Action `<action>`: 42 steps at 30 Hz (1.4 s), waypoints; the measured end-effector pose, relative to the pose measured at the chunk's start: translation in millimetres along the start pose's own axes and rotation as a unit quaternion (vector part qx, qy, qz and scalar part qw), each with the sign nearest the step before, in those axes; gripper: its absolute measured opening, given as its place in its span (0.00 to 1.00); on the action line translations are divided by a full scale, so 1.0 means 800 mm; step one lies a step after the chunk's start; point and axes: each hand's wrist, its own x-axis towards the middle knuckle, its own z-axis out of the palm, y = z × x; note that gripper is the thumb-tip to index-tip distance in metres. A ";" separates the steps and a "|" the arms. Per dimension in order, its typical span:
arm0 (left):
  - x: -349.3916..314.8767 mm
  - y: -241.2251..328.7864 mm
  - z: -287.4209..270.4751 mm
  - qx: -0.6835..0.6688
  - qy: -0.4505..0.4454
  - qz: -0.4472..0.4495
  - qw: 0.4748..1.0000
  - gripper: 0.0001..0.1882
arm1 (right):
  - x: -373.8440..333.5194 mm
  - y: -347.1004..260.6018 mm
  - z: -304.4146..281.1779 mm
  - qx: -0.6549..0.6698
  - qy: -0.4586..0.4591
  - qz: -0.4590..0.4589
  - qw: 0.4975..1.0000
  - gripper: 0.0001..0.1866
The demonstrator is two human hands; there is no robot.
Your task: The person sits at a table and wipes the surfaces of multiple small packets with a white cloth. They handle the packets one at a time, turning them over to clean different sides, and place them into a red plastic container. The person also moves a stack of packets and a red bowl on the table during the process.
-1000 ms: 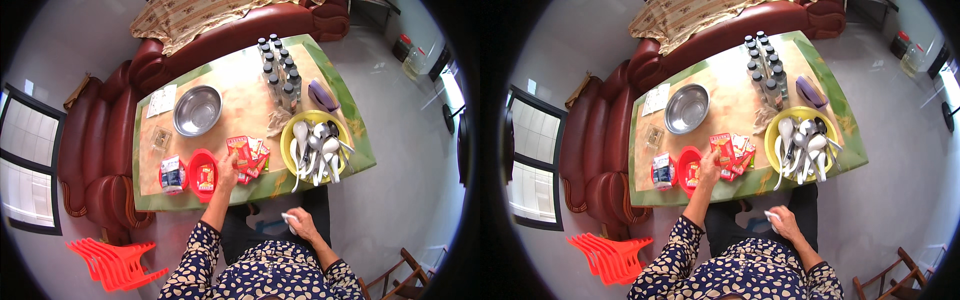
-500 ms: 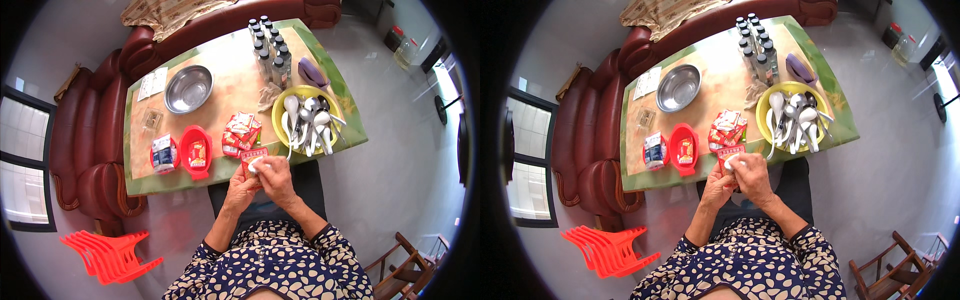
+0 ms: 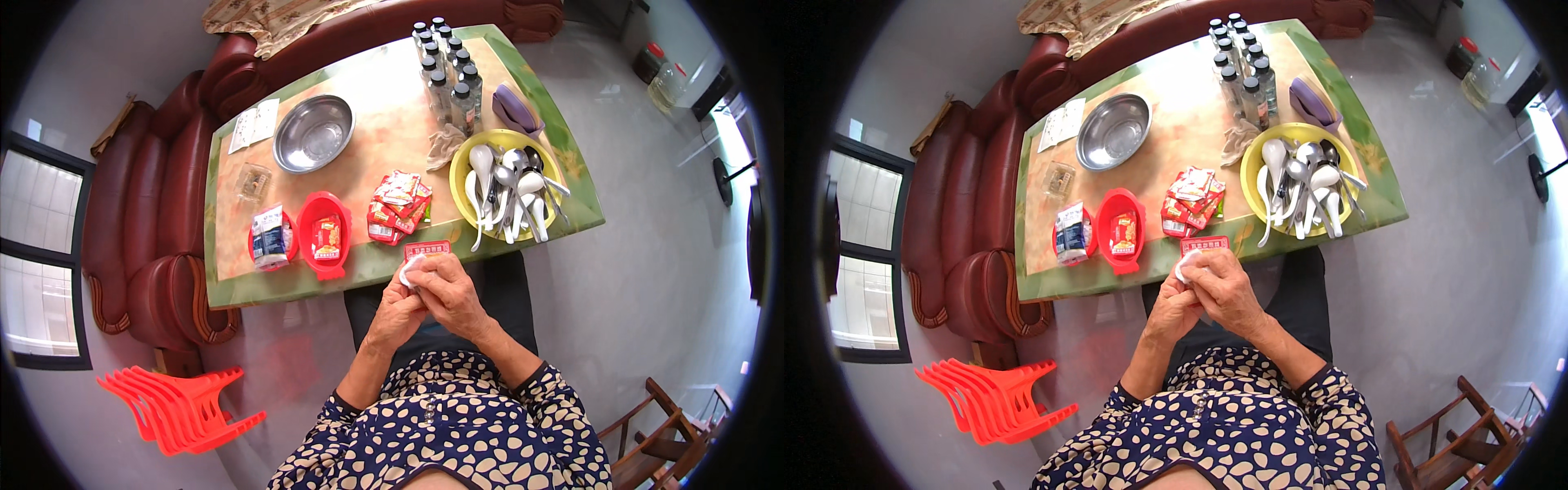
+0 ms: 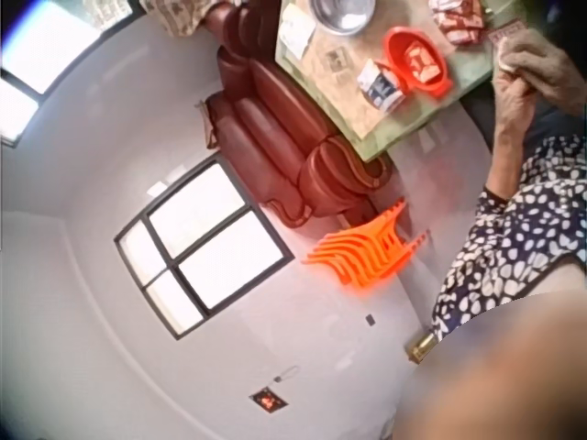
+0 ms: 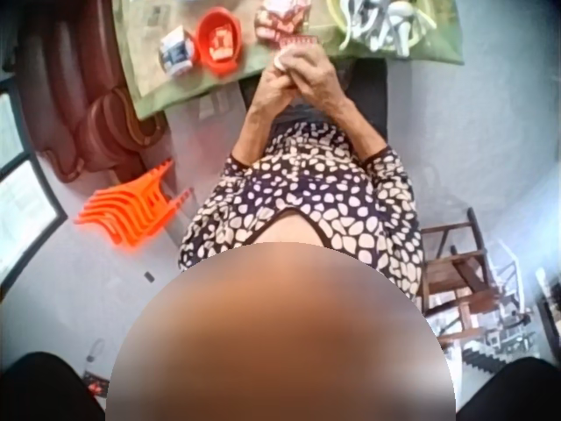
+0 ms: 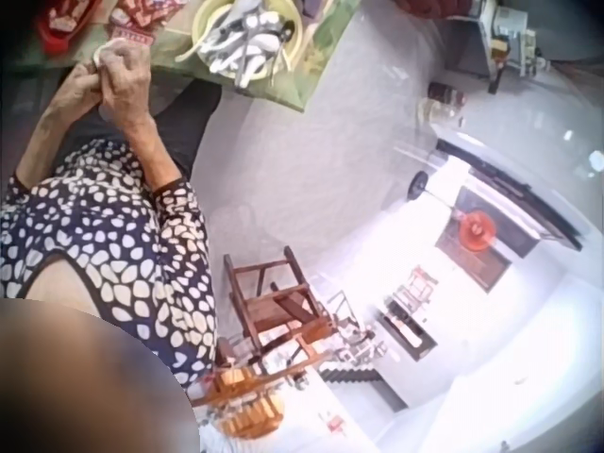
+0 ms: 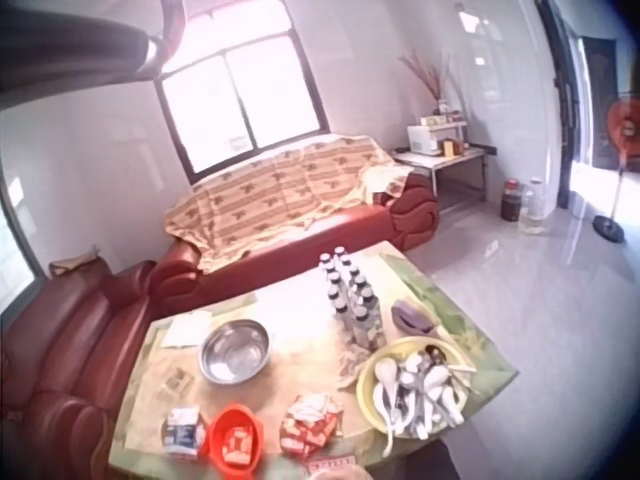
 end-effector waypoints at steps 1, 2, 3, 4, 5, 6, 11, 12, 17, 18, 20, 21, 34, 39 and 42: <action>-0.002 0.000 0.001 -0.006 -0.002 -0.009 1.000 0.31 | 0.003 0.001 0.000 -0.024 0.009 0.019 1.000 0.15; -0.004 0.001 0.002 -0.013 -0.003 -0.018 1.000 0.31 | 0.007 0.001 0.000 -0.047 0.017 0.037 0.998 0.15; -0.006 0.003 0.005 -0.018 -0.005 -0.025 0.999 0.31 | 0.012 0.003 0.001 -0.069 0.026 0.054 0.996 0.16; -0.009 0.005 0.013 -0.020 -0.014 -0.013 1.000 0.33 | 0.015 0.009 0.002 -0.076 0.044 0.073 0.993 0.16; -0.009 0.004 0.013 -0.016 -0.011 -0.018 1.000 0.33 | 0.015 0.008 0.003 -0.086 0.041 0.073 0.993 0.16; -0.009 0.004 0.011 -0.012 -0.006 -0.022 1.000 0.33 | 0.016 0.006 0.004 -0.094 0.036 0.073 0.992 0.16; -0.004 0.000 -0.003 0.034 0.018 -0.019 0.999 0.34 | 0.011 -0.008 0.011 -0.097 -0.015 0.011 0.995 0.17; -0.008 0.002 0.003 0.015 0.015 -0.014 1.000 0.34 | 0.011 -0.004 0.011 -0.119 -0.001 0.021 0.993 0.17; -0.005 0.004 0.006 -0.025 0.010 0.008 1.000 0.34 | 0.005 0.003 0.003 -0.232 0.049 0.086 0.968 0.21; -0.006 0.006 0.009 -0.034 0.014 0.019 0.999 0.33 | 0.000 0.001 0.003 -0.251 0.048 0.102 0.961 0.22; -0.007 0.005 0.001 -0.028 0.002 0.021 0.999 0.35 | -0.010 -0.005 0.003 -0.259 0.041 0.110 0.959 0.21; -0.007 0.004 -0.002 -0.030 0.002 0.024 0.999 0.35 | -0.013 -0.007 0.003 -0.263 0.038 0.114 0.957 0.21; -0.009 0.013 0.016 -0.022 0.005 -0.013 1.000 0.38 | 0.017 -0.001 0.007 -0.131 -0.005 0.013 0.991 0.18; -0.010 0.021 0.002 -0.114 -0.058 -0.008 0.992 0.36 | -0.001 -0.008 -0.003 -0.115 -0.089 -0.019 0.989 0.17; -0.013 0.023 0.002 -0.143 -0.059 -0.010 0.988 0.34 | -0.013 -0.015 -0.011 -0.088 -0.140 -0.032 0.986 0.18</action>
